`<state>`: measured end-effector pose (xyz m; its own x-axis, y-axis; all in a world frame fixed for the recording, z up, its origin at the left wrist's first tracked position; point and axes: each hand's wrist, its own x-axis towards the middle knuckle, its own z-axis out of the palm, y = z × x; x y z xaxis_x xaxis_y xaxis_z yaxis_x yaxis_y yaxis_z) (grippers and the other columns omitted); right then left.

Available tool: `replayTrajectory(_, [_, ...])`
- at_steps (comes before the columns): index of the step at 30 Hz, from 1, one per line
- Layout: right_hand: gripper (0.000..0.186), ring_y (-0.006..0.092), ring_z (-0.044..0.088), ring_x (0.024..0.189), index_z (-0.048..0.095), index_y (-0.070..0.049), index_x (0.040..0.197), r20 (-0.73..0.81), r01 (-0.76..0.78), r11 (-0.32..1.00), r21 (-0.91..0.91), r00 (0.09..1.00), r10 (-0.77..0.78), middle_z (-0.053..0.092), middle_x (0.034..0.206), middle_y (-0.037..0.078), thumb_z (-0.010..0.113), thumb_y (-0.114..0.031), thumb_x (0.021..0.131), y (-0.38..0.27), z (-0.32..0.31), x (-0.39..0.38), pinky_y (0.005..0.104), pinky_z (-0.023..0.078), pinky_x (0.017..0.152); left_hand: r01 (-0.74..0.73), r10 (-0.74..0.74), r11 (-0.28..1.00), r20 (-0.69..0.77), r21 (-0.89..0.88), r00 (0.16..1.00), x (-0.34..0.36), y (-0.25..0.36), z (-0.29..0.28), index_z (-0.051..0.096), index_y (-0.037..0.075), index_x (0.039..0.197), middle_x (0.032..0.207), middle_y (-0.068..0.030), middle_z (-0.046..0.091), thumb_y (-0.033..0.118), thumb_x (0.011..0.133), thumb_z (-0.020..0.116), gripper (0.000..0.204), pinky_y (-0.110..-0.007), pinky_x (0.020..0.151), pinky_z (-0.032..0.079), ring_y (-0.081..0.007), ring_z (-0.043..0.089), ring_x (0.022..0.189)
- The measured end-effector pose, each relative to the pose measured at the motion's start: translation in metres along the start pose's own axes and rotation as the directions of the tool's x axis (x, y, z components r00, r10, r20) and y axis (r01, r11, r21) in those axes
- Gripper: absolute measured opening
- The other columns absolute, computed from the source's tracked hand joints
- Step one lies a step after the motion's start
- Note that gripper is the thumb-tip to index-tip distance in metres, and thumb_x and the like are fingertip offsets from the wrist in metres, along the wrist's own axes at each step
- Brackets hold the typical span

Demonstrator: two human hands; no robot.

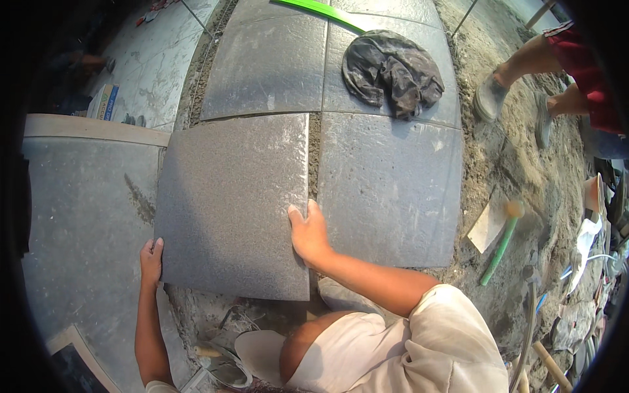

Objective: Placing tiles on a floor using mortar, a rubber mallet, and a level.

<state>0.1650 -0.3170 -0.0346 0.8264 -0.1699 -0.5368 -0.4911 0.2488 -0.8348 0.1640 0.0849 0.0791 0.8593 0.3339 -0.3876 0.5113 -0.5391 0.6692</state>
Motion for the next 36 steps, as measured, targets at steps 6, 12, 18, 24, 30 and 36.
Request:
replayTrajectory(6, [0.03, 0.0168, 0.057, 0.094, 0.052, 0.006, 0.115, 0.011, -0.007, 1.0, -0.03, 1.0, 0.008, 0.064, 0.103, 0.014, 0.055, -0.018, 0.097, 0.001, -0.024, 0.027, 0.0316, 0.046, 0.085, -0.12, 0.137, 0.976, -0.086, 0.182, 0.987, 0.015, -0.023, 0.049, 0.059, -0.003, 0.091, 0.08, -0.0008, 0.057, 0.03, 0.099, 0.056, 0.034, -0.025, 0.067, 0.042, -0.008, 0.049, 0.074])
replayTrajectory(12, [0.035, 0.0199, 0.057, 0.096, 0.054, 0.008, 0.115, -0.082, 0.098, 0.972, -0.215, 0.99, -0.118, 0.064, 0.104, 0.016, 0.056, -0.021, 0.097, 0.035, -0.027, 0.04, 0.0333, 0.045, 0.088, -0.089, 0.133, 0.942, -0.116, 0.324, 0.984, 0.026, -0.039, 0.069, 0.059, -0.009, 0.089, 0.074, -0.0059, 0.055, 0.032, 0.095, 0.061, 0.041, -0.029, 0.064, 0.042, -0.0108, 0.048, 0.07])
replayTrajectory(18, [0.04, 0.0211, 0.057, 0.099, 0.054, 0.01, 0.115, -0.073, 0.109, 0.964, -0.242, 0.989, -0.13, 0.064, 0.106, 0.019, 0.058, -0.025, 0.096, 0.042, -0.019, 0.049, 0.0338, 0.044, 0.09, -0.144, 0.183, 0.968, -0.18, 0.207, 0.967, 0.046, -0.057, 0.076, 0.058, -0.009, 0.089, 0.073, -0.0054, 0.054, 0.032, 0.095, 0.061, 0.042, -0.03, 0.064, 0.042, -0.0112, 0.047, 0.07])
replayTrajectory(24, [0.046, 0.035, 0.061, 0.106, 0.054, 0.012, 0.118, -0.119, 0.081, 0.955, -0.284, 0.986, -0.119, 0.063, 0.109, 0.028, 0.058, -0.028, 0.095, 0.025, -0.015, 0.044, 0.0396, 0.045, 0.092, -0.144, 0.186, 0.962, -0.17, 0.231, 0.968, 0.058, -0.058, 0.084, 0.057, -0.008, 0.086, 0.07, -0.0048, 0.05, 0.033, 0.096, 0.06, 0.042, -0.03, 0.062, 0.041, -0.0113, 0.044, 0.068])
replayTrajectory(30, [0.062, 0.0322, 0.052, 0.122, 0.043, 0.018, 0.13, -0.041, -0.002, 0.98, -0.199, 0.999, -0.006, 0.055, 0.127, 0.031, 0.059, -0.03, 0.095, 0.015, -0.014, 0.044, 0.0368, 0.037, 0.104, -0.188, 0.228, 0.957, -0.169, 0.221, 0.959, 0.069, -0.073, 0.082, 0.055, -0.005, 0.081, 0.068, -0.004, 0.045, 0.032, 0.096, 0.06, 0.04, -0.031, 0.061, 0.039, -0.0119, 0.041, 0.067])
replayTrajectory(36, [0.033, 0.0253, 0.061, 0.093, 0.056, 0.007, 0.111, -0.101, 0.122, 0.977, -0.173, 0.985, -0.141, 0.065, 0.099, 0.02, 0.057, -0.022, 0.096, 0.043, -0.018, 0.057, 0.0372, 0.046, 0.086, -0.164, 0.203, 0.945, -0.113, 0.282, 0.973, 0.08, -0.07, 0.089, 0.059, -0.007, 0.087, 0.074, -0.0104, 0.056, 0.032, 0.094, 0.062, 0.04, -0.032, 0.067, 0.043, -0.0147, 0.049, 0.071])
